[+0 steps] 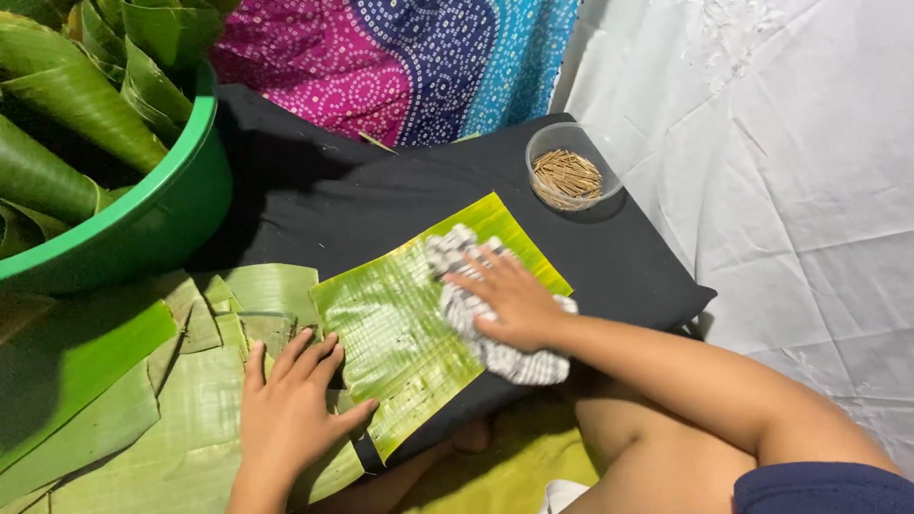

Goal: Wiping banana leaves with a cloth and rolling them into cones, then securing them with small wooden pins.

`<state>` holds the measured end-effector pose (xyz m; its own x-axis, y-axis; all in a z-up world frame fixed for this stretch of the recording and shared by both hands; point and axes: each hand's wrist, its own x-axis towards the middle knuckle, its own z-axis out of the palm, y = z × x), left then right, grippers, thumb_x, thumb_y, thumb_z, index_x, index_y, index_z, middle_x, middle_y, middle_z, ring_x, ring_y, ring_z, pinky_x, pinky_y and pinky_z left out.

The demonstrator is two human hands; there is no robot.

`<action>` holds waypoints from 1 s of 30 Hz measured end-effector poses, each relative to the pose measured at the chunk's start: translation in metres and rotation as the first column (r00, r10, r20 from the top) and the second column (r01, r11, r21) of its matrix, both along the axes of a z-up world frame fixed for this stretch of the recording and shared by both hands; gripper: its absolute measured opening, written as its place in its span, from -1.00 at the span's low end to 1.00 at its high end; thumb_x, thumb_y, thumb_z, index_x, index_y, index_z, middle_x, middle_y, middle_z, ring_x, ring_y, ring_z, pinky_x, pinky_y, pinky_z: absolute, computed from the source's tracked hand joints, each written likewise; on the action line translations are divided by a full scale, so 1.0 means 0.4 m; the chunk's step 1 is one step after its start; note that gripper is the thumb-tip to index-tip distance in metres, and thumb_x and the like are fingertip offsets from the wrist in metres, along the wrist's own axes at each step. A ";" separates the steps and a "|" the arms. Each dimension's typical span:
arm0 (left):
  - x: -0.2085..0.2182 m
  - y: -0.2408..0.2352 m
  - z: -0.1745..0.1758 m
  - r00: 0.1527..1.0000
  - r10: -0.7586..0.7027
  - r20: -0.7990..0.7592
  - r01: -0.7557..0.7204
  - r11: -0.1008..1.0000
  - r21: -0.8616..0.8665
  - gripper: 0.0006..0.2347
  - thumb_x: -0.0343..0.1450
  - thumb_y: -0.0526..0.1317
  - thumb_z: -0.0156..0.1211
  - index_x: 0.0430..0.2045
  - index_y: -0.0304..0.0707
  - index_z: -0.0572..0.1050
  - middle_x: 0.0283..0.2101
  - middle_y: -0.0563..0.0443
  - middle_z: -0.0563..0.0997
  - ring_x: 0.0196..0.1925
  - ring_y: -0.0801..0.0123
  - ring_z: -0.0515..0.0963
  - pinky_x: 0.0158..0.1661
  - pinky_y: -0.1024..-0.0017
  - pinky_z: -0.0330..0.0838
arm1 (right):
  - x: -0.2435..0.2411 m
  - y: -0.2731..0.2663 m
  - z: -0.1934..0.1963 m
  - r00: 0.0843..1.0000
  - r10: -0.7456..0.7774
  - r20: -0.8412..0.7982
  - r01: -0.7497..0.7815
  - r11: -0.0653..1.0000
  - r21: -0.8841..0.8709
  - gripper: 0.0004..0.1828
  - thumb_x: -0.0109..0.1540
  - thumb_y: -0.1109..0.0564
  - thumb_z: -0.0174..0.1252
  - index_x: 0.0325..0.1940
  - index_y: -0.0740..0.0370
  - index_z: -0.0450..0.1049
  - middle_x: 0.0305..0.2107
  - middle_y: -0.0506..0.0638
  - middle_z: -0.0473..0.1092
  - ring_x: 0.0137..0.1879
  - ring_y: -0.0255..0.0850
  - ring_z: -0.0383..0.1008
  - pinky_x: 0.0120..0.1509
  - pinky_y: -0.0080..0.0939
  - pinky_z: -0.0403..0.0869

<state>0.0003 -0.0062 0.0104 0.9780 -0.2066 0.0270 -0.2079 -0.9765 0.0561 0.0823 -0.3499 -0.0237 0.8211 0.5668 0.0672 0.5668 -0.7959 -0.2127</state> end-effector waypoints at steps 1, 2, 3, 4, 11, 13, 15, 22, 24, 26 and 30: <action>0.001 0.000 0.000 1.000 -0.001 0.000 0.001 1.000 0.002 -0.26 0.11 0.44 0.21 0.06 0.01 0.54 0.25 0.32 0.50 0.51 0.42 0.20 0.53 -0.02 -0.30 | 0.008 -0.028 0.002 1.000 -0.001 0.000 0.001 1.000 0.002 -0.14 0.15 -0.18 -0.10 0.58 -0.19 0.03 0.55 0.10 -0.15 0.64 0.11 -0.30 0.60 0.26 -0.21; 0.001 -0.001 0.002 1.000 -0.004 0.008 0.004 1.000 -0.001 -0.26 0.10 0.44 0.23 0.06 0.01 0.54 0.25 0.32 0.50 0.51 0.42 0.20 0.53 -0.02 -0.29 | 0.014 -0.057 0.004 0.999 -0.032 -0.007 0.032 0.999 0.006 -0.18 0.13 -0.10 -0.15 0.54 -0.16 0.09 0.54 0.08 -0.10 0.64 0.07 -0.26 0.61 0.22 -0.19; 0.000 -0.001 0.003 1.000 -0.006 0.017 0.006 1.000 -0.003 -0.27 0.10 0.43 0.24 0.05 0.01 0.54 0.25 0.32 0.51 0.51 0.41 0.21 0.53 -0.02 -0.28 | 0.021 -0.085 0.008 0.998 -0.062 -0.014 0.062 0.998 0.009 -0.21 0.12 -0.02 -0.20 0.50 -0.14 0.16 0.53 0.07 -0.05 0.64 0.04 -0.22 0.62 0.17 -0.18; 0.001 -0.001 0.003 1.000 -0.005 0.018 0.005 1.000 -0.002 -0.27 0.10 0.43 0.24 0.05 0.01 0.54 0.25 0.32 0.51 0.51 0.41 0.21 0.53 -0.02 -0.28 | 0.028 -0.116 0.000 0.998 -0.061 -0.013 0.062 0.998 0.011 -0.21 0.12 -0.02 -0.20 0.50 -0.14 0.16 0.53 0.07 -0.05 0.64 0.04 -0.22 0.62 0.17 -0.18; -0.039 -0.042 -0.035 0.974 -0.052 0.219 0.024 0.991 0.130 -0.37 0.16 0.30 0.19 0.00 -0.06 0.54 0.33 0.16 0.42 0.52 0.23 0.20 0.44 -0.24 -0.23 | 0.018 -0.306 0.050 0.935 -0.355 -0.029 0.356 0.930 0.091 -0.44 0.01 0.22 0.04 0.10 -0.07 0.45 0.22 -0.02 0.33 0.34 0.03 0.26 0.40 0.12 0.20; -0.066 -0.097 -0.040 0.906 -0.127 0.404 0.033 0.972 0.231 -0.50 0.20 0.17 0.19 -0.11 -0.13 0.57 0.35 0.03 0.41 0.50 0.09 0.24 0.34 -0.41 0.02 | 0.020 -0.335 0.075 0.889 -0.455 -0.061 0.457 0.889 0.025 -0.42 0.01 0.25 0.04 0.10 -0.12 0.45 0.33 -0.05 0.26 0.45 0.02 0.17 0.48 0.14 0.09; -0.102 -0.166 -0.021 0.967 -0.245 0.075 0.251 0.964 -0.086 -0.36 0.23 0.23 0.29 0.13 -0.09 0.47 0.41 -0.10 0.29 0.49 -0.06 0.11 0.37 -0.40 -0.34 | 0.016 -0.339 0.119 0.796 -0.597 -0.101 0.569 0.794 -0.213 -0.40 -0.02 0.31 0.07 0.03 -0.18 0.58 0.32 -0.11 0.21 0.50 -0.10 0.05 0.57 0.25 -0.23; -0.148 -0.194 -0.110 0.959 -0.269 0.083 0.280 0.948 -0.155 -0.18 0.15 -0.17 0.44 0.38 -0.06 0.17 0.51 -0.10 0.09 0.51 -0.15 0.05 0.27 -0.16 0.08 | 0.021 -0.357 0.133 0.787 -0.617 0.021 0.596 0.750 -0.289 -0.64 0.11 0.02 0.15 -0.03 -0.08 0.68 0.28 0.11 0.14 0.25 0.08 0.08 0.38 0.11 0.04; -0.153 -0.187 -0.113 0.960 -0.259 0.108 0.273 0.952 -0.140 -0.24 0.18 -0.09 0.44 0.34 -0.03 0.24 0.48 0.01 0.19 0.47 0.00 0.17 0.25 -0.04 0.18 | 0.029 -0.319 0.126 0.874 -0.486 -0.023 0.486 0.874 0.013 -0.66 0.22 -0.07 0.18 -0.22 0.22 0.68 -0.13 0.24 0.45 0.10 0.19 0.39 0.28 0.13 0.39; -0.159 -0.189 -0.096 0.952 -0.259 0.161 0.283 0.947 -0.153 -0.29 0.18 -0.10 0.42 0.29 -0.09 0.30 0.43 -0.01 0.27 0.42 0.02 0.25 0.23 0.03 0.20 | 0.009 -0.256 0.142 0.851 -0.518 -0.091 0.501 0.851 -0.156 -0.48 0.16 -0.30 0.18 -0.18 0.18 0.66 -0.13 0.17 0.48 0.06 0.11 0.44 0.19 0.07 0.44; -0.160 -0.198 -0.103 0.930 -0.222 0.293 0.279 0.945 -0.171 -0.36 0.18 -0.02 0.45 0.18 -0.13 0.43 0.34 -0.04 0.41 0.35 0.07 0.38 0.20 0.14 0.22 | 0.006 -0.200 0.122 0.794 -0.576 -0.195 0.523 0.810 -0.265 -0.25 -0.01 -0.49 0.36 -0.70 0.25 0.37 -0.62 0.04 0.38 -0.45 0.00 0.37 -0.17 0.05 0.42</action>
